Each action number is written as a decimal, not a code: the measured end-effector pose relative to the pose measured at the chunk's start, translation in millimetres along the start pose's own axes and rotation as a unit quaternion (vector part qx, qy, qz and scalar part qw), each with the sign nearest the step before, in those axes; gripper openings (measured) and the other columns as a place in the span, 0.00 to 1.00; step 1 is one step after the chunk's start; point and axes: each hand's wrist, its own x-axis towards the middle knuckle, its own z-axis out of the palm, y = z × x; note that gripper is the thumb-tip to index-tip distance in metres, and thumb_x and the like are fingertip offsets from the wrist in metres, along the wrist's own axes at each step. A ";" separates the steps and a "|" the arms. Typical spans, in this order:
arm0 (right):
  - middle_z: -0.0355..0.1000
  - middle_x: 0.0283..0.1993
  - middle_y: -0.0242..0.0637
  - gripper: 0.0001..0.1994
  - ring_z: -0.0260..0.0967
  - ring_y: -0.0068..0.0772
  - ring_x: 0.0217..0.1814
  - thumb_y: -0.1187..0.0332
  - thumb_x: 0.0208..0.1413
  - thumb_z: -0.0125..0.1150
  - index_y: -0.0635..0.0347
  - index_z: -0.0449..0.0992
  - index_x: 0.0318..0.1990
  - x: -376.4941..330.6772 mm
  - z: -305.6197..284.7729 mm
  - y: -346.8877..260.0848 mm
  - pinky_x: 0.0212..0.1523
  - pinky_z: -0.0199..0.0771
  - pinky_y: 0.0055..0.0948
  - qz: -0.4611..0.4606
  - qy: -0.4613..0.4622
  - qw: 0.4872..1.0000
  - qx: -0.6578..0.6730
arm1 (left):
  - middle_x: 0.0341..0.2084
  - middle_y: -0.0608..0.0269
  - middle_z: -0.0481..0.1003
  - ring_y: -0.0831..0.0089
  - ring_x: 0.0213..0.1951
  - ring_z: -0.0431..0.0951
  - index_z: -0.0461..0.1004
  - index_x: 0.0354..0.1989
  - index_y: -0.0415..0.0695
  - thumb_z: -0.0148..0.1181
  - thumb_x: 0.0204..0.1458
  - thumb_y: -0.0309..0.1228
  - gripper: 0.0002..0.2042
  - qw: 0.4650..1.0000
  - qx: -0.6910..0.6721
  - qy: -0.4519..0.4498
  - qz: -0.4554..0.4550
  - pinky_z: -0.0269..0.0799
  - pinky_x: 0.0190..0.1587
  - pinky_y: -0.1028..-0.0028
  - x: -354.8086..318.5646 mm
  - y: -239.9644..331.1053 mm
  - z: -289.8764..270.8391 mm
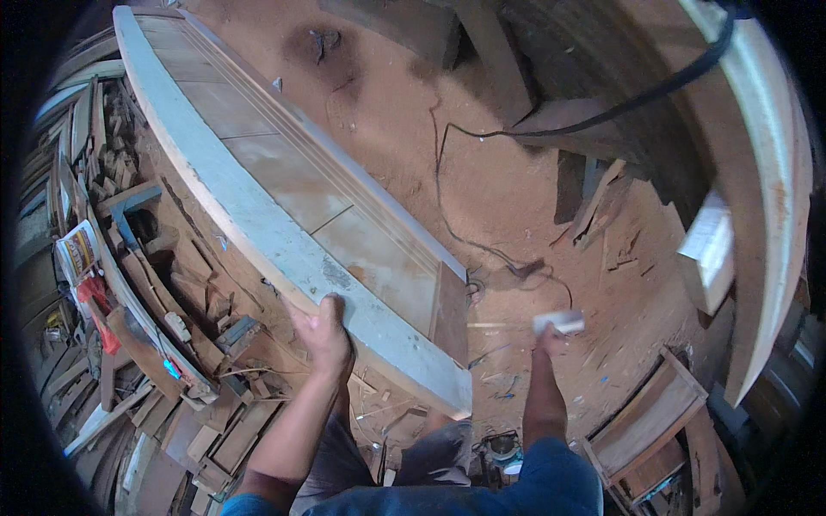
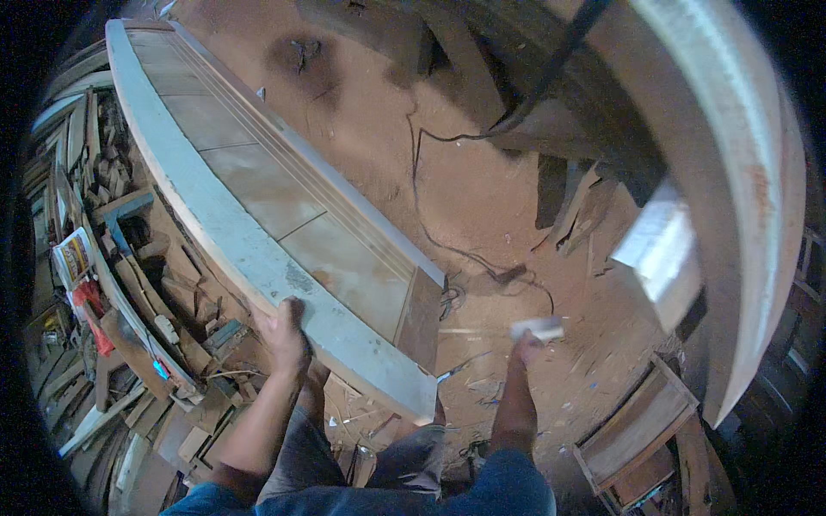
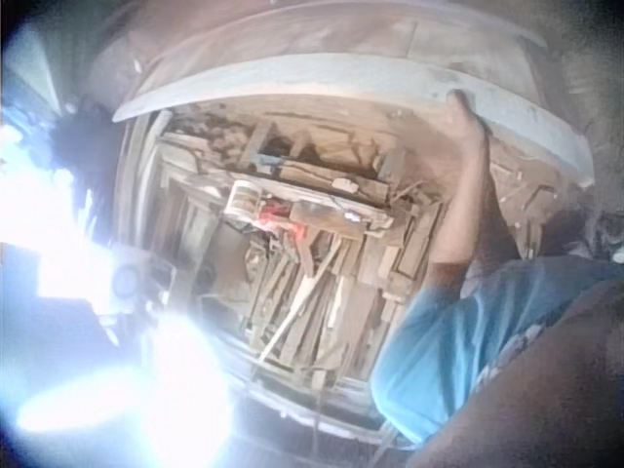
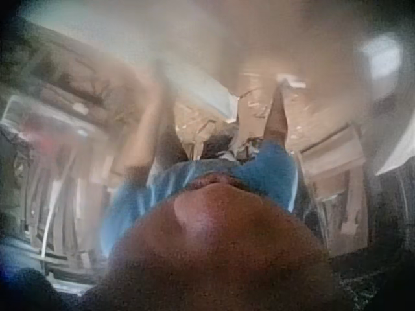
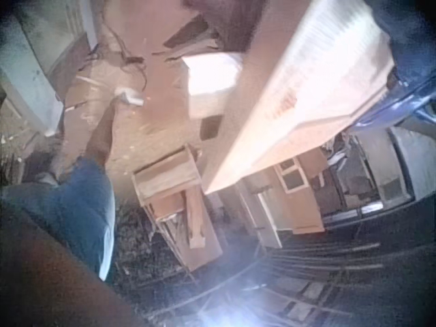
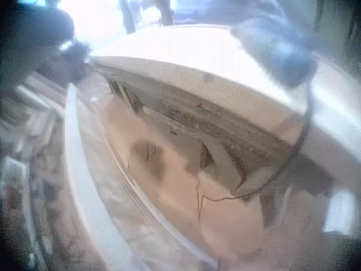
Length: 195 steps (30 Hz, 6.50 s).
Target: The person applies glue to a wooden door frame and attaches a curved wooden strip using a hammer. They then use a circular saw to trim the strip flush with the door edge.
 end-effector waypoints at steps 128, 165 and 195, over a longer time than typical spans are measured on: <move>0.62 0.63 0.73 0.50 0.65 0.58 0.67 0.61 0.46 0.69 0.84 0.46 0.69 -182.8 -298.2 -819.3 0.67 0.62 0.37 -0.498 -0.112 0.860 -0.014 | 0.75 0.48 0.41 0.53 0.77 0.33 0.60 0.68 0.39 0.53 0.57 0.49 0.35 0.839 0.419 -0.072 0.340 0.31 0.71 0.37 183.0 166.1 332.7; 0.65 0.62 0.62 0.39 0.69 0.59 0.61 0.68 0.50 0.65 0.59 0.55 0.71 -17.6 -248.5 -257.1 0.59 0.70 0.48 -0.379 -0.471 0.729 -0.321 | 0.71 0.32 0.46 0.36 0.73 0.43 0.47 0.71 0.29 0.52 0.57 0.55 0.45 0.716 0.478 -0.077 0.503 0.44 0.68 0.39 230.6 113.8 297.2; 0.76 0.41 0.32 0.17 0.71 0.24 0.44 0.62 0.62 0.62 0.63 0.78 0.53 -1.5 -279.7 -179.0 0.45 0.71 0.27 -0.013 -0.215 0.957 0.196 | 0.59 0.42 0.65 0.49 0.63 0.63 0.63 0.62 0.39 0.53 0.62 0.43 0.26 0.637 0.580 -0.198 0.467 0.58 0.64 0.52 241.2 141.9 320.5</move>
